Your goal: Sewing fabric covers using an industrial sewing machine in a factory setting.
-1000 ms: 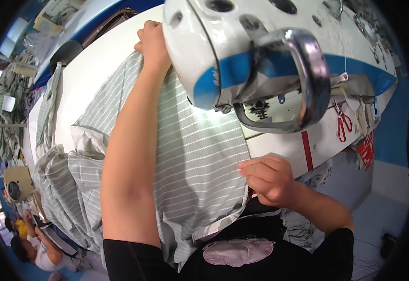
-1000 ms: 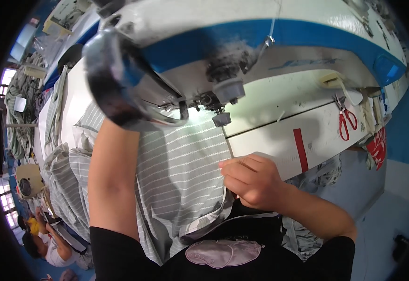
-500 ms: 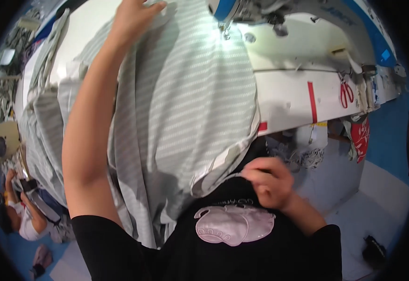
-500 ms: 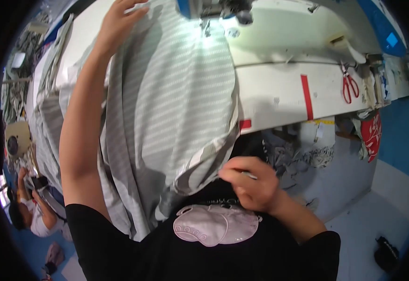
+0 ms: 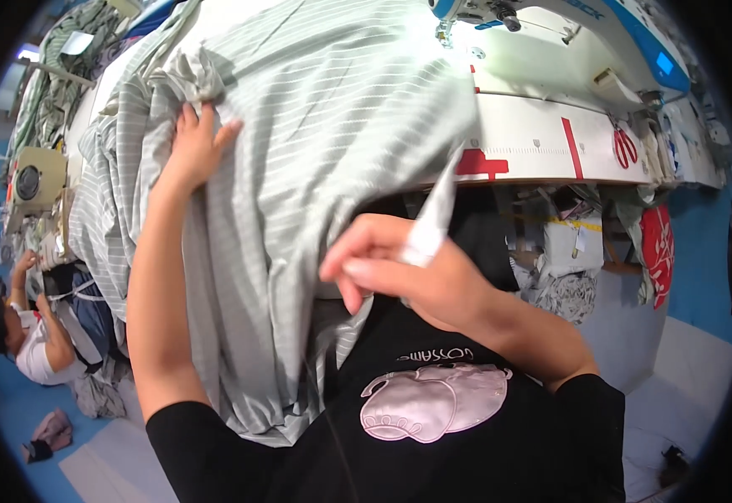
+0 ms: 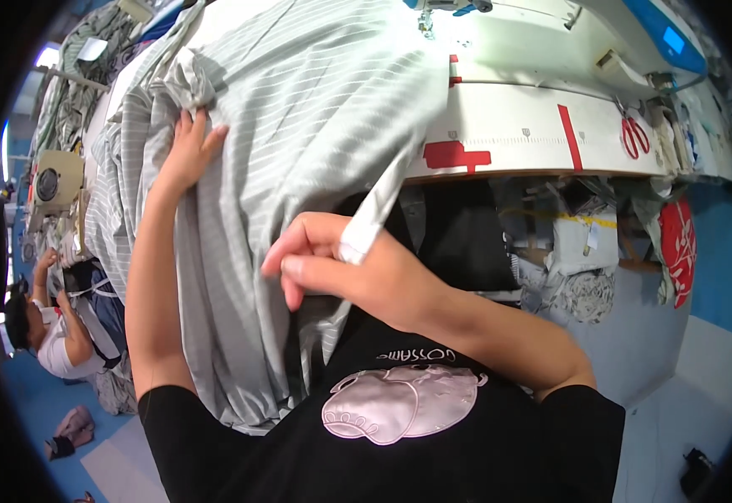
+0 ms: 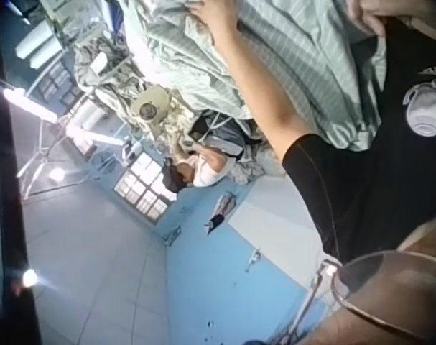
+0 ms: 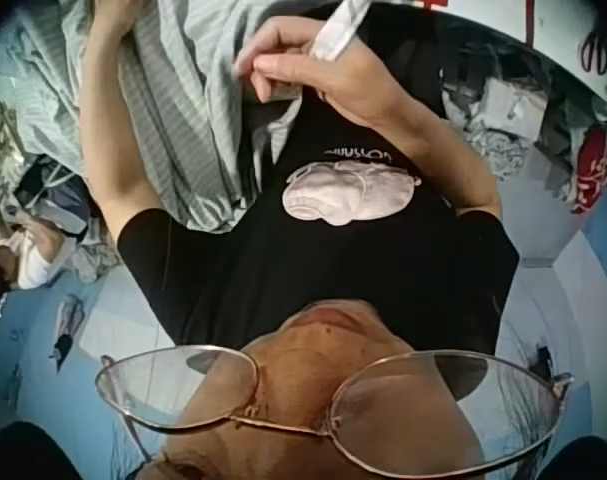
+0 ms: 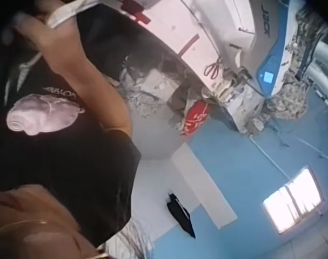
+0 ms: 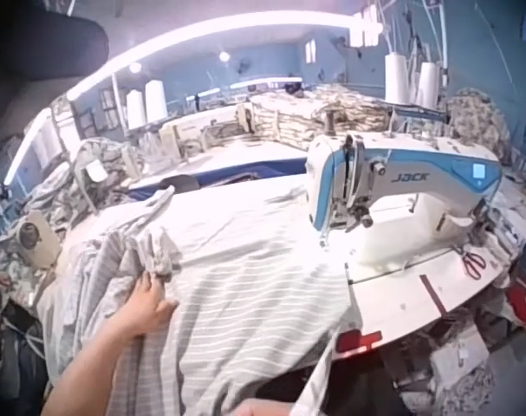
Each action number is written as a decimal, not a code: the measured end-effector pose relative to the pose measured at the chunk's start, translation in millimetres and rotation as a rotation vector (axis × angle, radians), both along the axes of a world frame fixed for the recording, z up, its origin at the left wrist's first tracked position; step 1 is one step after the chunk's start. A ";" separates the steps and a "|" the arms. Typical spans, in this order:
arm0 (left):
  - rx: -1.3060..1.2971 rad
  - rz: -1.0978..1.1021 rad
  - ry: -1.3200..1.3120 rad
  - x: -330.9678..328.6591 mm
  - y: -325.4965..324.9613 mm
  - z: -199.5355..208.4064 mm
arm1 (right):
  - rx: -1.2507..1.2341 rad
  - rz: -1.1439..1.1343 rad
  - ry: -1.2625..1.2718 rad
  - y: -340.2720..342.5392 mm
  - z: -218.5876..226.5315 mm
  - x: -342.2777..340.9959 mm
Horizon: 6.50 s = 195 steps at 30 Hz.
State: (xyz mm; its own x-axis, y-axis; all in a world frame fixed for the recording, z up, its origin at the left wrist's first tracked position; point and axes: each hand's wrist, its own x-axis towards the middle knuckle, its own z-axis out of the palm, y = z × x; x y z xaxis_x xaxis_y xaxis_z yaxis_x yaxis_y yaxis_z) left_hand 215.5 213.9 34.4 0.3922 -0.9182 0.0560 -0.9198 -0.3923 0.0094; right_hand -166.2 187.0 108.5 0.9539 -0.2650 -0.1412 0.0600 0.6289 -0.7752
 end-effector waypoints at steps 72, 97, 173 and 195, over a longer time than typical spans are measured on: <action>-0.507 0.096 0.776 -78.9 6.3 51.8 | -0.020 -0.208 0.293 50.0 -80.1 -128.6; -0.066 -0.300 0.851 -318.4 108.3 32.0 | 0.047 -0.520 0.165 69.7 -101.6 -138.4; -0.607 -0.050 0.084 -286.6 65.8 57.7 | -1.520 -0.708 0.060 1.3 -93.2 -141.9; 0.002 -0.690 0.529 -356.7 55.1 55.2 | -1.734 -0.763 -0.016 -4.8 -97.3 -145.9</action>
State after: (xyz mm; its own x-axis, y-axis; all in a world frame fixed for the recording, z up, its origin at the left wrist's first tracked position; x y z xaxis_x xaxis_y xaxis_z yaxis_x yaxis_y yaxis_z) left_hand -141.2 268.9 89.7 -0.2785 -0.9602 0.0217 -0.8273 0.2513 0.5024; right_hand -312.1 182.2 11.2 0.5786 -0.3932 0.7146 -0.0768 -0.8985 -0.4322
